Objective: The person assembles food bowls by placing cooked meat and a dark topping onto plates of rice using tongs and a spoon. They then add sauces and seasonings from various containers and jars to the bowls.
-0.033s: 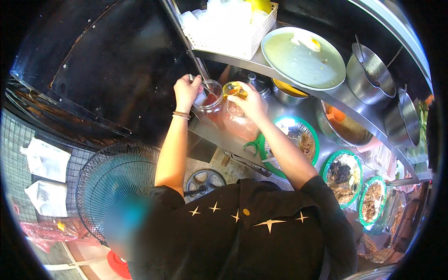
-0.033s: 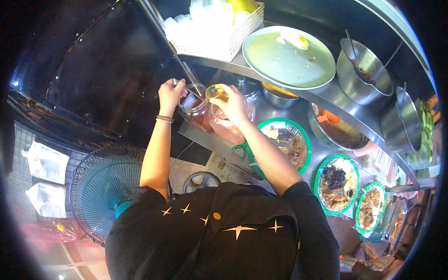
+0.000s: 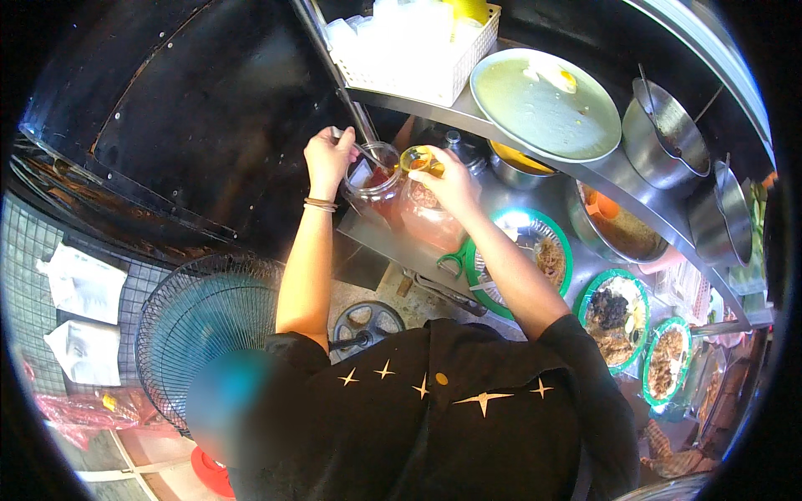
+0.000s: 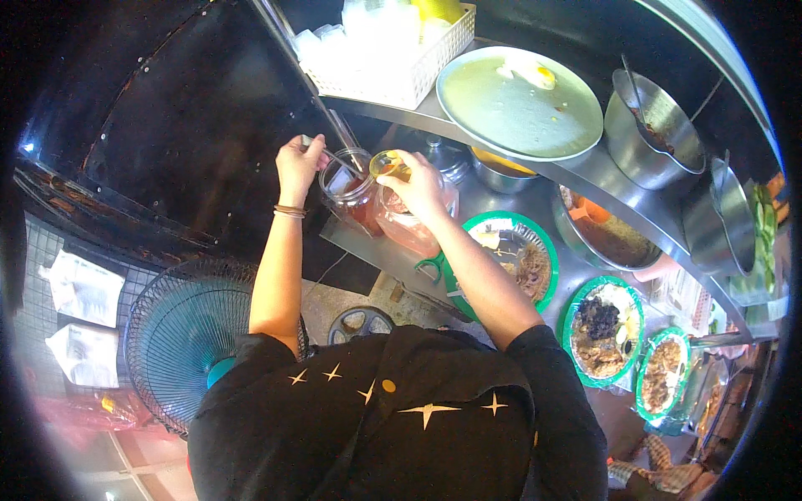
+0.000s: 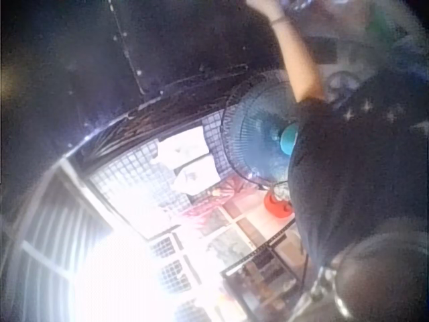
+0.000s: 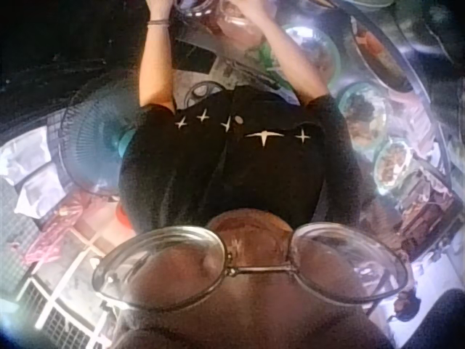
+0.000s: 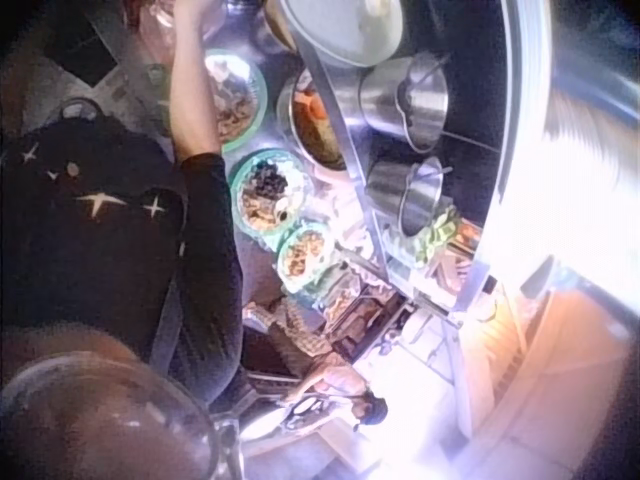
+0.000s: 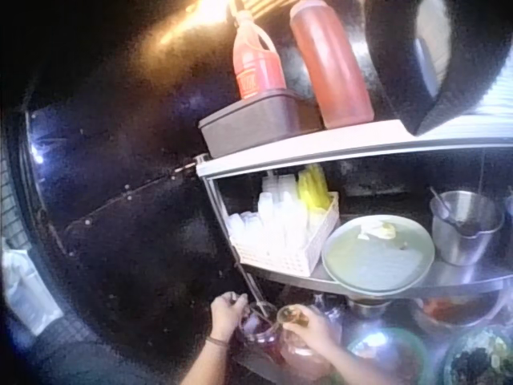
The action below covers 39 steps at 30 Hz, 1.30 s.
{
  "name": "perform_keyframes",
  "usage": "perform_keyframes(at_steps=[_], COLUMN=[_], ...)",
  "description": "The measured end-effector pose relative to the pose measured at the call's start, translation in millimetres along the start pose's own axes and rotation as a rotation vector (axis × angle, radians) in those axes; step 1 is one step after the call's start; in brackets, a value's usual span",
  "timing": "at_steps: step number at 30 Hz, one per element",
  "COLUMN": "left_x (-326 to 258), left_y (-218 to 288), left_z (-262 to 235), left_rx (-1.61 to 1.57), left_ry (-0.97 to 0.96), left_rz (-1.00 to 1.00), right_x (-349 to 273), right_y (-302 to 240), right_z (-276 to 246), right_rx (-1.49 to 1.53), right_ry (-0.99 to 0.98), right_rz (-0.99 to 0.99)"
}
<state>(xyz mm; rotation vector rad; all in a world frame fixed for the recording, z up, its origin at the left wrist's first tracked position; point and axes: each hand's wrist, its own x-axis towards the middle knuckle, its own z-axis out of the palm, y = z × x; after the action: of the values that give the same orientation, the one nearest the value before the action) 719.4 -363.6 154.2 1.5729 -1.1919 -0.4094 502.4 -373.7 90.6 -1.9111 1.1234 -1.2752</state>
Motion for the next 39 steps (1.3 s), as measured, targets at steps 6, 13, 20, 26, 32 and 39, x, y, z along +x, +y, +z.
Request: perform_keyframes(at_steps=[6,13,20,26,32,39], left_x=[-3,1,-10,-68,-77,-34], left_y=[28,53,89,93,89,42], left_z=[-22,-35,-29,-1,-9,-35], left_rx=[0.122,0.111,0.031,0.159,0.144,-0.093], left_ry=[0.105,0.130,0.101,-0.034,0.117,0.310], left_rz=[0.105,0.110,0.177,0.640,0.661,0.253], right_x=[0,0,0,3,3,-2], right_y=[-6,-8,-10,9,9,-4], right_z=[0,-1,-3,7,8,2], right_rx=[-0.030,-0.029,-0.068,0.069,0.118,0.185], right_ry=[-0.017,-0.061,-0.067,-0.034,-0.062,0.110], right_rz=[0.007,0.031,0.046,0.047,0.089,-0.095])
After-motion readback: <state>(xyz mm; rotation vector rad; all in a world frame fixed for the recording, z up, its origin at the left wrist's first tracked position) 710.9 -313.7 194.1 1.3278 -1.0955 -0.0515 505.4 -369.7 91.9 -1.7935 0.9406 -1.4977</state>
